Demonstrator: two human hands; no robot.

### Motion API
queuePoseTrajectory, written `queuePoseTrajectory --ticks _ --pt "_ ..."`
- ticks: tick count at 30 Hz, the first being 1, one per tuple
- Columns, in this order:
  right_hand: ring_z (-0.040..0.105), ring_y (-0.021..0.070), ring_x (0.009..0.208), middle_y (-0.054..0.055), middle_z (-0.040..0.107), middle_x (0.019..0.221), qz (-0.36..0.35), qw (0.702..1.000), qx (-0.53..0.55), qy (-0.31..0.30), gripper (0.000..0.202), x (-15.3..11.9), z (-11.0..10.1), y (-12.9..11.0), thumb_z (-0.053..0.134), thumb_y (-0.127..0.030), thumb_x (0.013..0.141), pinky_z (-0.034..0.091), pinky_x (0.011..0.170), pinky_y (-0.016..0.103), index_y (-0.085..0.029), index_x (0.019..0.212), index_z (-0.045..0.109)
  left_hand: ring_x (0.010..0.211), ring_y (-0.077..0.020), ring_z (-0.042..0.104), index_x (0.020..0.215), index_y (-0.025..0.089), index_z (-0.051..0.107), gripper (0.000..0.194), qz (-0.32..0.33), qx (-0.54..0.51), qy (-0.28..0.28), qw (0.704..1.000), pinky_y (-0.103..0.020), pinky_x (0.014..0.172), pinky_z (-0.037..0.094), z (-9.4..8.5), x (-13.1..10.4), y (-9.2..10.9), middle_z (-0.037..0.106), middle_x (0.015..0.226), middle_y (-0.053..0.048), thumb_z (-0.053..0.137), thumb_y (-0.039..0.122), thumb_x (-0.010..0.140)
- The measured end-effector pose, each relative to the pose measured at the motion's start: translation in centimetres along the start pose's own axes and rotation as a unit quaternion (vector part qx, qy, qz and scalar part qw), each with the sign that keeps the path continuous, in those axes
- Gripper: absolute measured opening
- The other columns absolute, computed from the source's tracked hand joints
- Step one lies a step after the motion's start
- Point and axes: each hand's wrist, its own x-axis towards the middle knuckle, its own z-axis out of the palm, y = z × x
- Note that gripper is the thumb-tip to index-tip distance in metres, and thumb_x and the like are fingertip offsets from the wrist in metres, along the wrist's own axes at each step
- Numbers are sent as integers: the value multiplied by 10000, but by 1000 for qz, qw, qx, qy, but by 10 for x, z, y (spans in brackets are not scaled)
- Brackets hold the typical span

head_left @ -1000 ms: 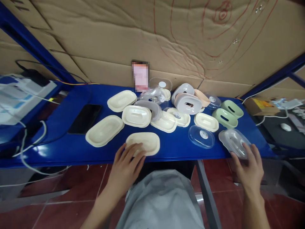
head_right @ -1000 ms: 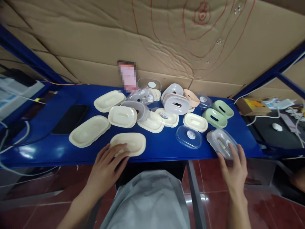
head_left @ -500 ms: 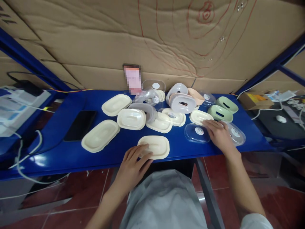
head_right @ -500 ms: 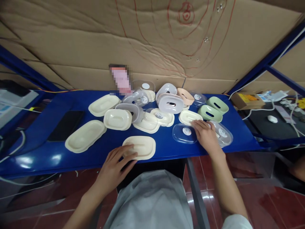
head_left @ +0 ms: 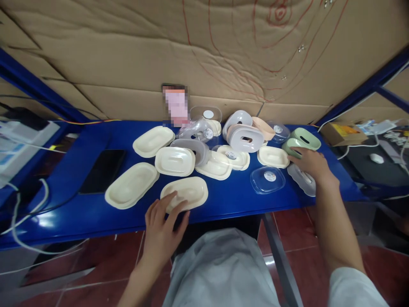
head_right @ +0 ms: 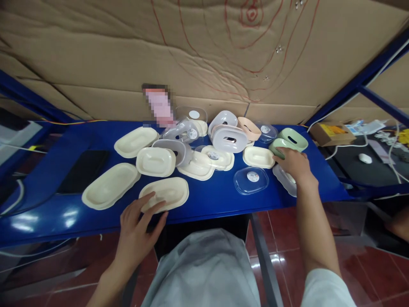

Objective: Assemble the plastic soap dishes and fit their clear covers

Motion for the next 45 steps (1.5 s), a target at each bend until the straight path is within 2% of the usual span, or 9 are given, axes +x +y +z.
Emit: queuePoseTrajectory --ticks 6,12,18,22,25,28,31,38,45 --pt "745 337 1051 209 794 1145 61 998 -19 19 342 14 -4 -12 578 -250 1026 468 939 458 -177 1302 768 1331 -365 640 1299 252 668 377 46 1 6 999 -656 1204 375 13 5 28 672 1429 -160 734 138 945" --pt "722 328 1117 167 785 1220 61 998 -5 29 403 11 -4 -18 631 -388 1001 469 990 453 -214 1349 737 1343 -384 644 1222 259 698 294 -2 18 12 1000 -654 1175 399 12 7 15 695 1415 -144 724 145 953" --pt "731 331 1074 196 790 1157 64 995 12 69 345 12 -14 -25 559 -257 1016 481 967 449 -165 1268 776 1265 -325 699 1238 259 692 268 49 -21 -30 998 -584 1158 420 5 5 22 712 1416 -123 679 159 990" --pt "675 312 1243 171 743 1326 -7 987 51 154 396 -15 -36 -41 452 -316 1108 460 1077 452 -165 1374 702 1274 -294 700 1343 258 652 342 71 -58 -63 994 -545 1180 414 11 9 42 711 1424 -117 643 162 1015" --pt "688 314 1202 131 767 1270 -182 944 142 234 331 -62 -36 -80 514 -329 1103 496 1059 487 -206 1327 724 1339 -312 662 1482 257 560 493 64 -76 -54 994 -529 1147 482 19 12 48 641 1500 -163 680 188 1009" --pt "710 266 1079 55 790 1212 -392 870 211 213 331 -117 -17 -138 574 -195 1069 543 976 453 -298 1351 711 1479 -354 545 1617 277 407 703 26 -106 -24 994 -513 1114 551 24 13 47 433 1667 -219 727 240 992" --pt "703 238 1082 53 791 1181 -492 828 234 134 374 -155 5 -189 552 -135 1070 561 965 413 -254 1398 685 1564 -382 438 1641 312 375 731 22 -109 -32 993 -552 1159 532 19 12 41 327 1734 -201 722 258 999" --pt "573 288 1451 85 663 1506 -478 846 215 101 515 -154 18 -191 615 -387 1086 403 1264 606 -269 1577 518 1482 -324 552 1452 283 594 436 41 -114 -58 991 -537 1170 552 6 8 22 550 1615 -126 683 262 1025" --pt "587 288 1450 114 704 1444 -443 857 226 139 547 -173 36 -185 597 -217 1085 519 1188 552 -277 1615 478 1479 -325 565 1391 241 608 379 31 -145 -48 988 -514 1150 572 12 4 20 515 1636 -168 684 324 1028"
